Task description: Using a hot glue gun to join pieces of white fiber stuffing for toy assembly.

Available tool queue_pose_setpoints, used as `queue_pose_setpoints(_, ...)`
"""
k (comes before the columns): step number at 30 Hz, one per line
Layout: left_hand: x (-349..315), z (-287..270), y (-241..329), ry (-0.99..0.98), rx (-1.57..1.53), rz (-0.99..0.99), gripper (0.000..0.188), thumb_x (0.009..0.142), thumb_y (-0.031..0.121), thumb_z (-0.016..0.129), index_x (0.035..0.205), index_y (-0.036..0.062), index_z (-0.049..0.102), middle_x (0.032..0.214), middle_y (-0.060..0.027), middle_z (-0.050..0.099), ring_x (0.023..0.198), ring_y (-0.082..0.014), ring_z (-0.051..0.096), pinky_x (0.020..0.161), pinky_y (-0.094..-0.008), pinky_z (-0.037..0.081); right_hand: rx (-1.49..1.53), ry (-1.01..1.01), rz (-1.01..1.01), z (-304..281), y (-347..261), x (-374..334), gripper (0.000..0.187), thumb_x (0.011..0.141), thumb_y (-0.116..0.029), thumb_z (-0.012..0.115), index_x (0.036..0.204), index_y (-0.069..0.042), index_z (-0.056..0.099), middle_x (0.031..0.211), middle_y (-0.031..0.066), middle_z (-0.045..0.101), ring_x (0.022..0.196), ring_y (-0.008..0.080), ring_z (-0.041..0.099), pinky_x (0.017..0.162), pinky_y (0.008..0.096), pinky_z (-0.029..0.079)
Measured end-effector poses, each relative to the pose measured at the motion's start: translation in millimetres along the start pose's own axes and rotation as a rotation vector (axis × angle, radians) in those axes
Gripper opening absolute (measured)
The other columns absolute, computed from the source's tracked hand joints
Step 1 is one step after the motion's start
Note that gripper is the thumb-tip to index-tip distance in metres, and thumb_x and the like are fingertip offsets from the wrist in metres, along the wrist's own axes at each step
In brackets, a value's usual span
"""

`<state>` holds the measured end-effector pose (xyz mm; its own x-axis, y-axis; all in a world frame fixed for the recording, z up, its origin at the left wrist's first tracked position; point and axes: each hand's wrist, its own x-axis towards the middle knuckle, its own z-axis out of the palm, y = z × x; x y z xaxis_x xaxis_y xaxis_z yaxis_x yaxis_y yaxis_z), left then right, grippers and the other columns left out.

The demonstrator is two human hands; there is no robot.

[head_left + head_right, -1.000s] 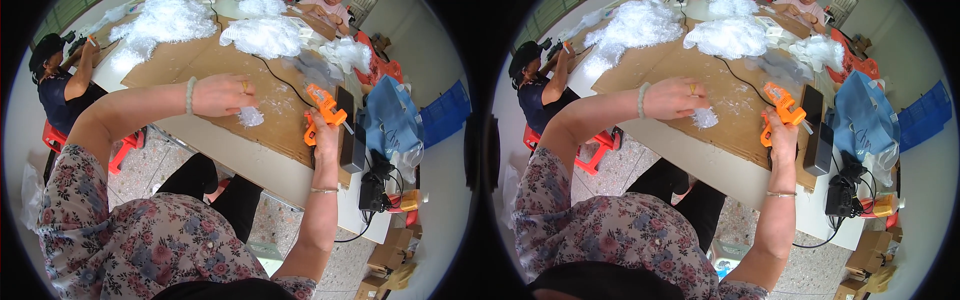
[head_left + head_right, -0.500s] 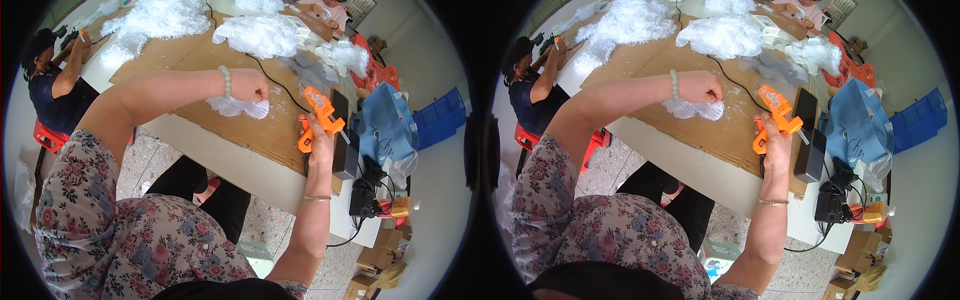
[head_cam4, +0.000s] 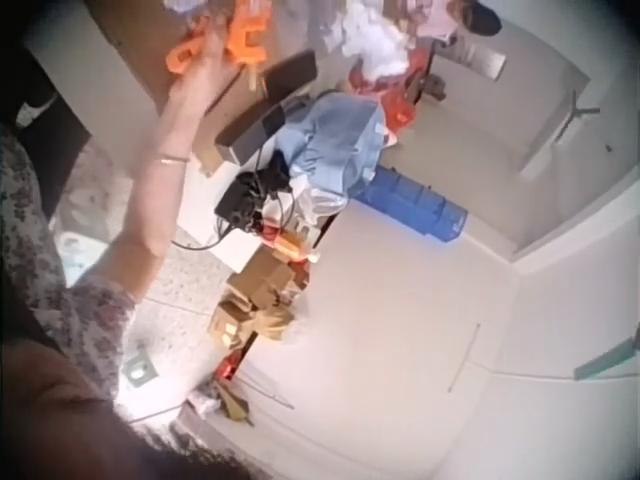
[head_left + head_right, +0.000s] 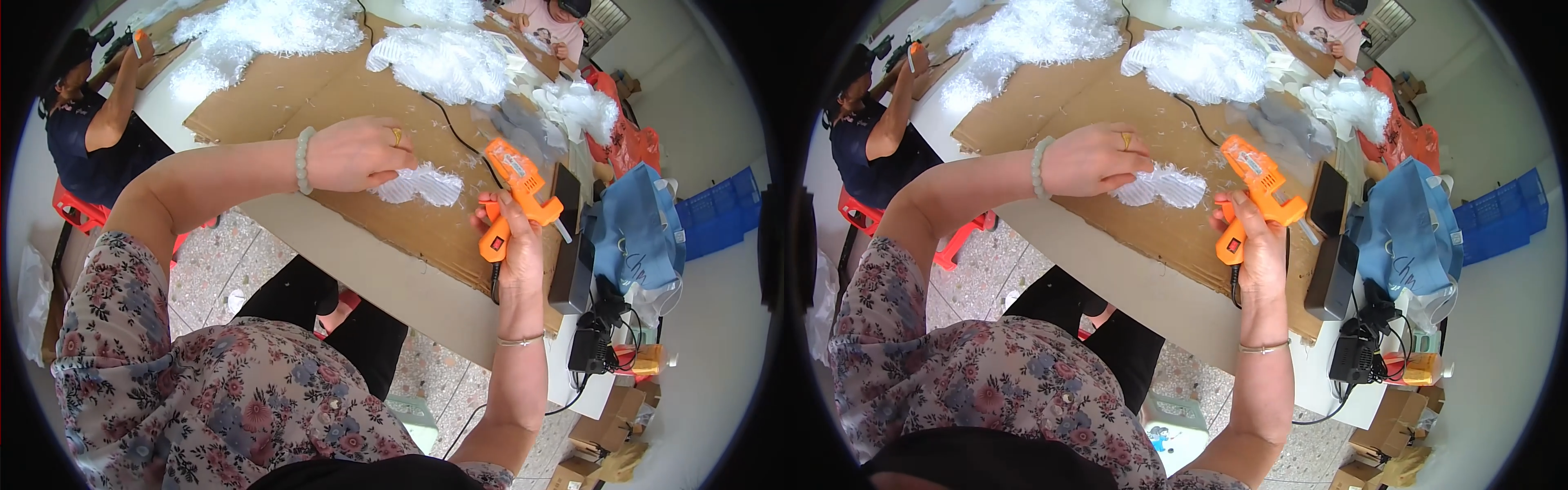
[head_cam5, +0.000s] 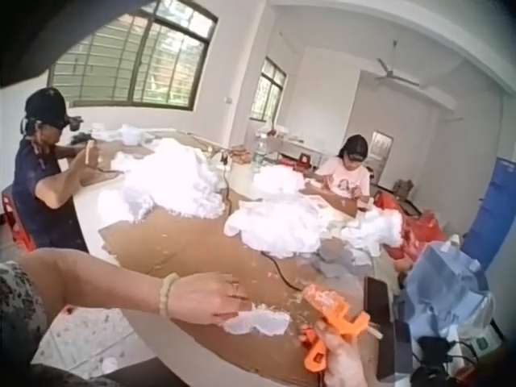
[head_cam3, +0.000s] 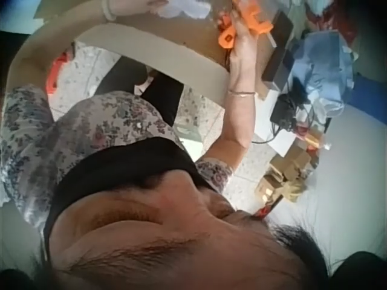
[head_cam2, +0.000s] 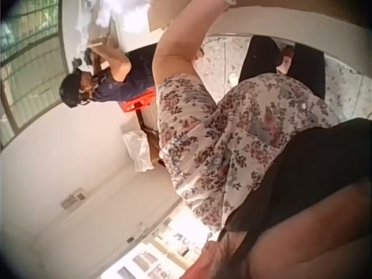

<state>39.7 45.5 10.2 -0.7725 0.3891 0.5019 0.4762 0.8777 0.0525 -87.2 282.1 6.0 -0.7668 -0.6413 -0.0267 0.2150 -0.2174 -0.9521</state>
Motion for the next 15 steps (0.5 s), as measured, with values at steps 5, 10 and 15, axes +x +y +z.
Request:
queue_pose_setpoints(5, -2.7, 5.1, -14.1, -0.076, -0.048, -0.191, 0.022, 0.073, 0.009, 0.062, 0.095, 0.011, 0.06, 0.085, -0.0073, 0.06, 0.083, -0.0295, 0.057, 0.071, -0.0401, 0.046, 0.069, -0.128, 0.01, 33.0, 5.3, 19.5, 0.018, 0.086, -0.014, 0.058, 0.098, -0.001, 0.056, 0.087, 0.0112, 0.062, 0.075, 0.0164, 0.06, 0.077, 0.0409, 0.055)
queue_pose_setpoints(10, 5.0, 8.9, -23.2, -0.166, -0.096, -0.352, 0.016, 0.075, 0.006, 0.06, 0.09, 0.0089, 0.059, 0.081, -0.008, 0.061, 0.077, -0.0289, 0.058, 0.069, -0.0389, 0.046, 0.086, -0.139, 0.06, 31.9, 23.0, 32.5, 0.018, 0.086, -0.013, 0.056, 0.099, -0.001, 0.055, 0.086, 0.0114, 0.061, 0.075, 0.0168, 0.059, 0.078, 0.042, 0.054)
queue_pose_setpoints(15, 8.0, 7.5, -40.9, -0.066, -0.273, -0.503, 0.008, 0.076, 0.008, 0.058, 0.083, 0.007, 0.06, 0.073, -0.0111, 0.062, 0.07, -0.0297, 0.059, 0.064, -0.0403, 0.046, 0.182, -0.145, 0.045, 29.6, 24.2, 28.6, 0.017, 0.086, -0.013, 0.056, 0.097, 0.0, 0.055, 0.086, 0.011, 0.059, 0.075, 0.017, 0.059, 0.08, 0.0434, 0.054)
